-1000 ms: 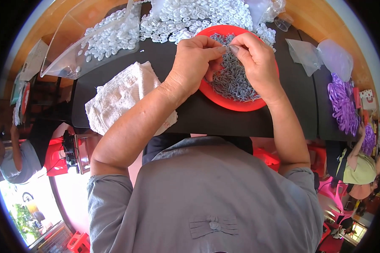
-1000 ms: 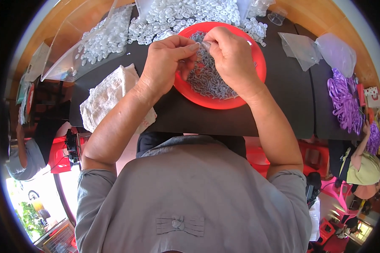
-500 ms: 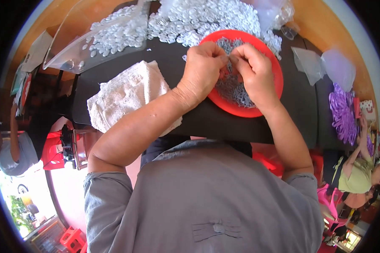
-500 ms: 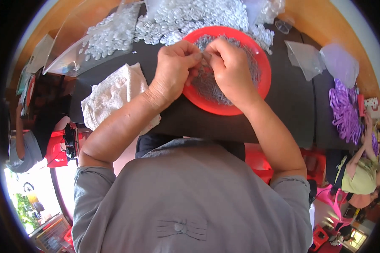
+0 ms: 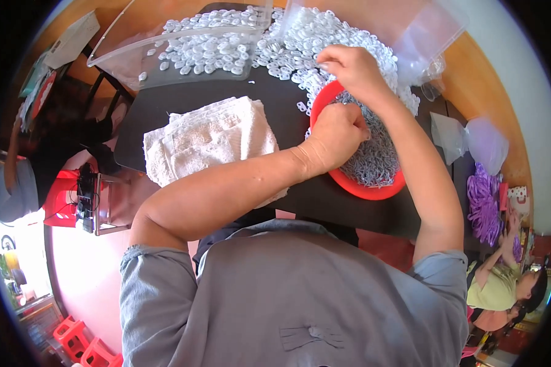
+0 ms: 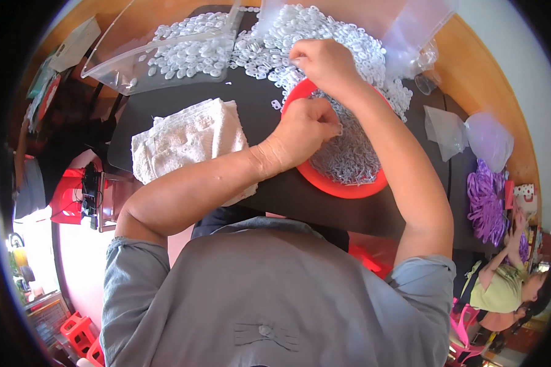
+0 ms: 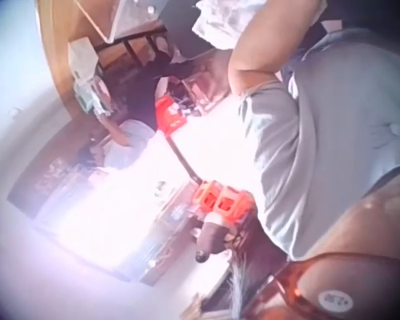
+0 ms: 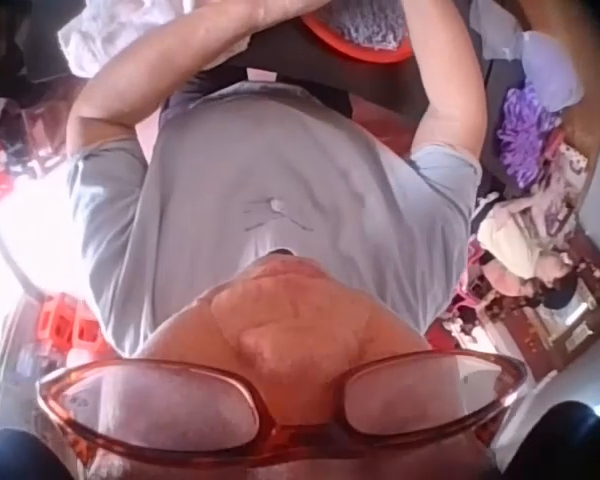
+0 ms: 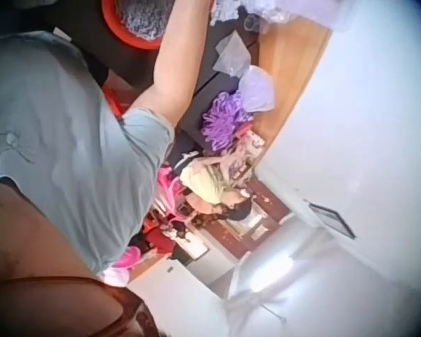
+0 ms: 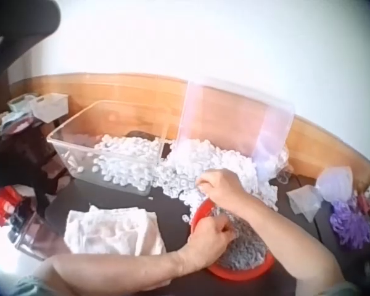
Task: Manually assembling small white plastic components by attaching metal rings to them.
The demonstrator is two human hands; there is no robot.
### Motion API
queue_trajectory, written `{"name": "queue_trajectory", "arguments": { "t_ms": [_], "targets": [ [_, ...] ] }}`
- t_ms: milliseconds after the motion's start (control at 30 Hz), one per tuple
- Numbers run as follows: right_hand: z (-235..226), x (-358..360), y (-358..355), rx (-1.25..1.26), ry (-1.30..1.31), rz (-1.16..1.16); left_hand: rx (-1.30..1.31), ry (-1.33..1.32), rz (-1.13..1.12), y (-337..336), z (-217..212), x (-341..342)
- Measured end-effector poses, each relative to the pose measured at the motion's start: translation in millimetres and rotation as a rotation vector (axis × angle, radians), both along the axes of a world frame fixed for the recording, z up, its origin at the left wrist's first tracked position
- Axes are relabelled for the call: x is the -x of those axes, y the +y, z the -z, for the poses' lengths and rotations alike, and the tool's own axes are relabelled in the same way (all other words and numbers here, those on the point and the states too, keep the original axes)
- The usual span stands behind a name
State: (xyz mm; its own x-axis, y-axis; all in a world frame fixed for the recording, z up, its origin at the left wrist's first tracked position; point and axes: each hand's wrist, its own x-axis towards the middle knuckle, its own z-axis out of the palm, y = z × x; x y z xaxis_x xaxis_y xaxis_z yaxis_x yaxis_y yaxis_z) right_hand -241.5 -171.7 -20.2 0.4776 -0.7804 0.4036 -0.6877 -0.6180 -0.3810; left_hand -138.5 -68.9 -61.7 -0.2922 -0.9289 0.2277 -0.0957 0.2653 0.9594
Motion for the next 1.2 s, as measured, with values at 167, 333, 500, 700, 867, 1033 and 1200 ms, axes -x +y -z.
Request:
{"name": "queue_trajectory", "arguments": {
  "t_ms": [167,333,500,700,867,1033,1200],
  "targets": [
    [2,-39,-20,-0.053,0.27,-0.057,-0.008,-0.01,0.004,3,-3,-2],
    [10,-57,-27,-0.081,0.411,-0.065,0.028,-0.038,-0.008,3,1,-2],
    [9,-46,-29,-0.082,0.402,-0.046,0.072,-0.071,0.008,1,-2,-2],
    [-21,22,-2,-0.178,-0.021,-0.028,-0.23,0.444,-0.16,-1,-24,-19],
    [-42,32,84,0.124,0.457,0.052,-0.383,0.69,-0.237,-18,-42,-37],
    [-23,-7,127,0.181,0.408,-0.078,-0.527,0.806,-0.116,-16,-28,-27],
    [-1,-1,127,0.108,-0.16,-0.128,-0.671,0.905,-0.009,-13,-34,-30]
  ]
}}
